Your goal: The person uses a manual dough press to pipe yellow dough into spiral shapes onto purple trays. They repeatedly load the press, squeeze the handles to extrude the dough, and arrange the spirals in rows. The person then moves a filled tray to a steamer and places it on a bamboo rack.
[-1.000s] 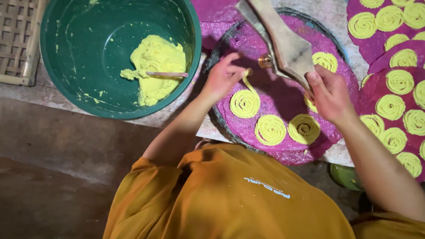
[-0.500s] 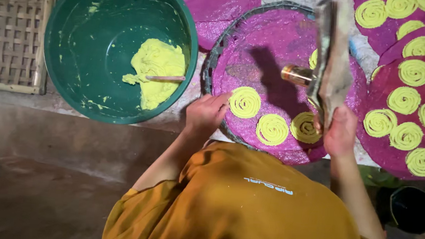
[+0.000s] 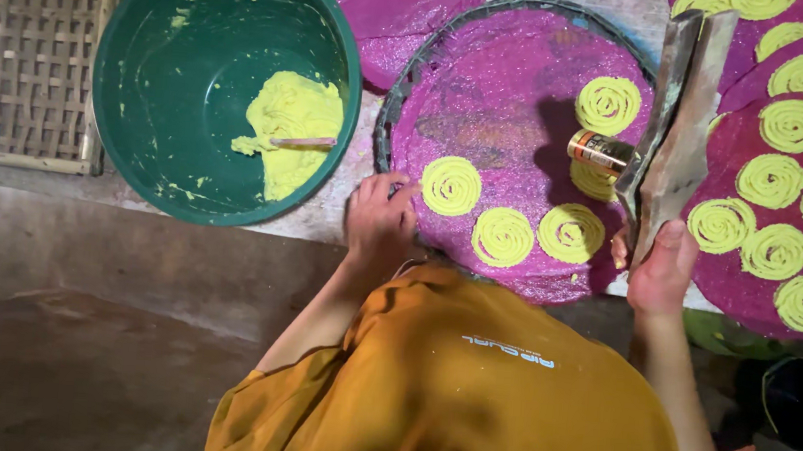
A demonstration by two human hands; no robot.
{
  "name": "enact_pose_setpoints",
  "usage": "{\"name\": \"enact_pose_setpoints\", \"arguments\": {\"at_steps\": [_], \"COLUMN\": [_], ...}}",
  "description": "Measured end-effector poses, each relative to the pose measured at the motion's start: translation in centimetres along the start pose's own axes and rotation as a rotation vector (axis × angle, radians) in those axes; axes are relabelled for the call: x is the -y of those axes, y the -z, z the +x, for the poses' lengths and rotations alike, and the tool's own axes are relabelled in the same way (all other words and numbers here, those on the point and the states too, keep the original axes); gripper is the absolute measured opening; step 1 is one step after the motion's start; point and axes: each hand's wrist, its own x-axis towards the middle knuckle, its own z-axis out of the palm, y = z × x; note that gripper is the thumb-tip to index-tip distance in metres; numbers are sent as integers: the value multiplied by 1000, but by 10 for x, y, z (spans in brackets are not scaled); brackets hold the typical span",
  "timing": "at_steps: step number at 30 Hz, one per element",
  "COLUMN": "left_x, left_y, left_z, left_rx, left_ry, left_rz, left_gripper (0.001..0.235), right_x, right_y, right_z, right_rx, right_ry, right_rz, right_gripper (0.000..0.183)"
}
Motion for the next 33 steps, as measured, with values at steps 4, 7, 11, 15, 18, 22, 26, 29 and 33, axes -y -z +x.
{"name": "enact_pose_setpoints", "arguments": {"at_steps": [4, 7, 11, 15, 18, 22, 26, 29, 33], "left_x": [-9, -13, -30, -64, -103, -128, -101, -74, -20], "left_y": [-8, -7, 5, 49, 88, 154, 214, 235, 249], "left_z": [-6, -10, -2, 31, 59, 82, 70, 63, 32], "left_rx": [-48, -27, -87, -218, -127, 502, 804, 865, 904], "left_ry": [40, 4, 21, -196, -407, -199, -303, -374, -371], "left_rz": [13, 44, 49, 29, -204, -422, -359, -361, -349], "left_gripper": [32, 41, 41, 56, 42, 25, 24, 25, 28], "right_x": [0, -9, -2, 47, 113, 207, 248, 237, 195], "right_y": [15, 29, 39, 6, -36, -113, -185, -221, -252], "right_z": [3, -5, 3, 20, 32, 31, 60, 60, 24], "right_rx": [20, 25, 118, 301, 654, 854, 1063, 1258, 1531], "right_ry": [-1, -5, 55, 41, 452, 929, 1457, 1342, 376], "right_rz": [-13, -21, -82, -251, -682, -949, -997, -817, -547], "right_gripper": [72, 71, 69, 52, 50, 53, 60, 57, 45]}}
